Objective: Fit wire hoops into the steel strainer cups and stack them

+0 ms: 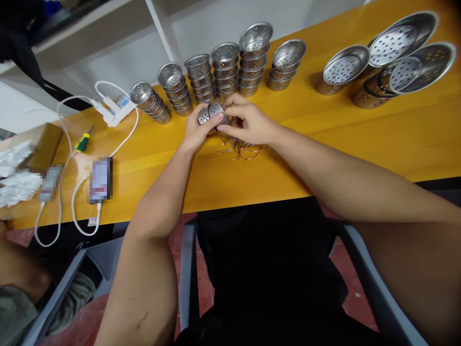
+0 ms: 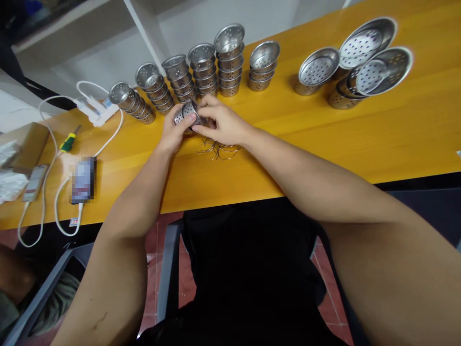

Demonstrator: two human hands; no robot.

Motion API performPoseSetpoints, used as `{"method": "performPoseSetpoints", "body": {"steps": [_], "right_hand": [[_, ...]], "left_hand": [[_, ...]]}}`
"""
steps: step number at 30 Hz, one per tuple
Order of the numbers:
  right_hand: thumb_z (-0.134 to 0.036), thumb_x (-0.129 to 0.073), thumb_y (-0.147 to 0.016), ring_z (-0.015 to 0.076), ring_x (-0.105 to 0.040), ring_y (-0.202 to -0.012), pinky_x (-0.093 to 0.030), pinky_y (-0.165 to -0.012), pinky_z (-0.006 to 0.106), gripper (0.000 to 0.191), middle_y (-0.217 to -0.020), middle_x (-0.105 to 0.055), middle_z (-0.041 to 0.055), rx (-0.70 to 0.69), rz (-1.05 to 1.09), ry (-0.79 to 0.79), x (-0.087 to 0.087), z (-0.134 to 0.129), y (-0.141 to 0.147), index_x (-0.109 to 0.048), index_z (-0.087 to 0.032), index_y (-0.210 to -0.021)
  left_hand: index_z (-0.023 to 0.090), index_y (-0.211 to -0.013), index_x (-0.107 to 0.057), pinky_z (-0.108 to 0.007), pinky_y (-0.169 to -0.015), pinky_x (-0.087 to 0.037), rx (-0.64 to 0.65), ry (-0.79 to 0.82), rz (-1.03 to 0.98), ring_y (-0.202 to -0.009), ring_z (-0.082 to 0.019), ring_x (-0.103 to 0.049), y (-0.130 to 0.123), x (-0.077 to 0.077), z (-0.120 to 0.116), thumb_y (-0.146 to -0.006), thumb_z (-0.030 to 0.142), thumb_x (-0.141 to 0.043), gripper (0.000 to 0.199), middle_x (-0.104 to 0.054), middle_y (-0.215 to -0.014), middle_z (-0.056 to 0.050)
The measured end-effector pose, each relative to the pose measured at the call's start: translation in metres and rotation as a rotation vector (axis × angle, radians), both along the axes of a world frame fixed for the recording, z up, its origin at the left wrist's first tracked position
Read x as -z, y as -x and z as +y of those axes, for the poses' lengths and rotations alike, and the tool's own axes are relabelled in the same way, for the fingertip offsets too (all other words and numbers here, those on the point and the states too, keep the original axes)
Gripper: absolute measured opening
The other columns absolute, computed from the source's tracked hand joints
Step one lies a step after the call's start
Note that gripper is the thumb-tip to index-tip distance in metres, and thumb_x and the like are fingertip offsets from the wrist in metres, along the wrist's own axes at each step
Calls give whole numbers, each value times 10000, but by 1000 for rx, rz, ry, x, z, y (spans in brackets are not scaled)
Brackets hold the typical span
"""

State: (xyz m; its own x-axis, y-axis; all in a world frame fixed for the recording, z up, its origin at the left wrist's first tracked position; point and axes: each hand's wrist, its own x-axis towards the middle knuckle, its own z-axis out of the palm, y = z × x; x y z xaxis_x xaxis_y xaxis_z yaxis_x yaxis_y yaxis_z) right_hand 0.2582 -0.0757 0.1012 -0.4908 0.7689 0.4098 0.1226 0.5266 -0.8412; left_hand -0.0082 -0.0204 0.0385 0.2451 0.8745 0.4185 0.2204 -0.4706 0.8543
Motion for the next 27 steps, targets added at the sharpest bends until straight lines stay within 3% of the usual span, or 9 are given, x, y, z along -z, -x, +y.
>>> {"method": "performPoseSetpoints", "body": {"steps": [5,10,15,18,23,27], "right_hand": [[-804,-1145,-961,266,-637,-984,-685,-825,412,660,-1106,-674,82,-42,30,56,4,-4,9,-777,-270,-1081],[-856,-1169,-937,179,-541,-768,-529,-635,326,767,-895,-611,17,-78,123,176,12,2,11,-691,-258,-993],[-936,-1066,-1029,211,-629,-759,-581,-643,336,776,-792,-630,22,-27,174,266,5,8,3,-689,-259,-981],[-1015,-974,-1073,222,-619,-747,-612,-657,368,816,-759,-638,39,21,142,252,2,9,2,-694,-262,-932],[-1203,-895,-964,226,-557,-755,-540,-658,394,968,-759,-652,49,38,95,204,3,9,6,-635,-280,-834],[-1169,-893,-1004,225,-510,-785,-476,-646,366,945,-769,-635,50,53,59,191,4,12,7,-618,-279,-845]], "left_hand": [[302,-1335,-867,-534,-1176,-777,23,43,-3,-1216,-311,-908,4,-2,0,-714,1191,-978,1090,-880,-1247,-49],[324,-1363,-856,-526,-1103,-801,51,98,-48,-1123,-286,-914,6,2,0,-691,1169,-1013,1091,-885,-1235,-56],[364,-1446,-834,-595,-1169,-796,66,67,-37,-1194,-303,-919,8,2,-1,-744,1184,-963,1087,-886,-1320,-59],[393,-1519,-814,-570,-1170,-788,112,32,-9,-1245,-314,-918,10,8,3,-779,1171,-951,1082,-874,-1340,-59],[408,-1587,-787,-511,-1143,-781,109,-39,25,-1288,-311,-913,15,20,14,-816,1132,-966,1072,-858,-1456,-74],[411,-1627,-760,-505,-1156,-778,121,-45,15,-1316,-312,-907,15,25,18,-805,1115,-992,1106,-846,-1477,-72]]}}
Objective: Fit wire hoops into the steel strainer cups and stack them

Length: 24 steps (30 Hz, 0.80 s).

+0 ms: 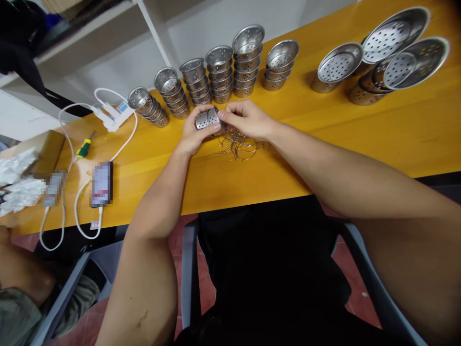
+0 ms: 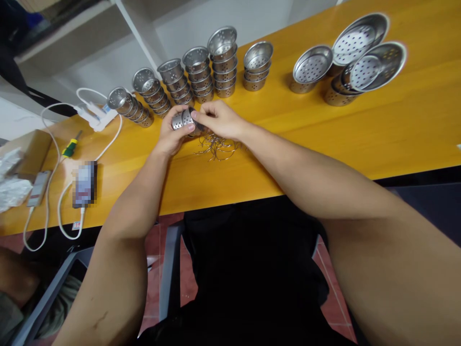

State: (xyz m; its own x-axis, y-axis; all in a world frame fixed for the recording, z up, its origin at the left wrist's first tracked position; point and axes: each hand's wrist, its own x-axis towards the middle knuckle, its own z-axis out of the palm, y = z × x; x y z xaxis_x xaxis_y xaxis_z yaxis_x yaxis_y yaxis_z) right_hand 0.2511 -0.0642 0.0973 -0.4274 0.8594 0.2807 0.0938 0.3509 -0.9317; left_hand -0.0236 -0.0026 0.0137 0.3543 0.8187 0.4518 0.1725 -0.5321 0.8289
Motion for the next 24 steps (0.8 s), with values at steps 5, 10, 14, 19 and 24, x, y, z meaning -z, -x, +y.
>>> {"method": "performPoseSetpoints", "body": {"steps": [5,10,14,19,24], "right_hand": [[-1067,-919,-1079,213,-493,-787,-516,-666,357,887,-784,-616,46,54,40,-22,9,6,4,-607,-271,-844],[-1164,-988,-914,237,-605,-833,-676,-769,424,987,-832,-641,47,3,200,72,15,12,6,-556,-277,-880],[-1192,-1023,-791,228,-614,-848,-670,-788,431,1073,-876,-553,37,-132,364,196,10,19,-3,-462,-281,-875],[-1159,-905,-976,236,-563,-866,-634,-792,418,978,-831,-526,40,-48,259,105,8,24,-13,-469,-287,-885],[-767,-1099,-1010,273,-567,-909,-665,-880,472,691,-874,-585,63,48,-133,-176,17,16,-15,-625,-280,-884]], "left_hand": [[407,-1576,-763,-476,-1095,-793,26,46,-51,-1274,-292,-911,-3,1,3,-746,1089,-1059,1114,-838,-1471,-63],[400,-1606,-754,-521,-1072,-816,-23,17,-45,-1215,-292,-915,-4,-5,-2,-869,1098,-957,1035,-853,-1420,-81],[424,-1658,-729,-628,-1143,-808,-25,98,-43,-1298,-333,-905,-4,-18,-11,-954,1153,-792,1016,-843,-1463,-98],[393,-1564,-767,-630,-1089,-823,-92,164,-71,-1307,-350,-885,-2,-28,-12,-909,1219,-753,1054,-841,-1457,-128],[347,-1558,-760,-648,-1072,-833,-167,178,-72,-1364,-391,-904,6,-22,-4,-949,1219,-707,1065,-843,-1408,-140]]}}
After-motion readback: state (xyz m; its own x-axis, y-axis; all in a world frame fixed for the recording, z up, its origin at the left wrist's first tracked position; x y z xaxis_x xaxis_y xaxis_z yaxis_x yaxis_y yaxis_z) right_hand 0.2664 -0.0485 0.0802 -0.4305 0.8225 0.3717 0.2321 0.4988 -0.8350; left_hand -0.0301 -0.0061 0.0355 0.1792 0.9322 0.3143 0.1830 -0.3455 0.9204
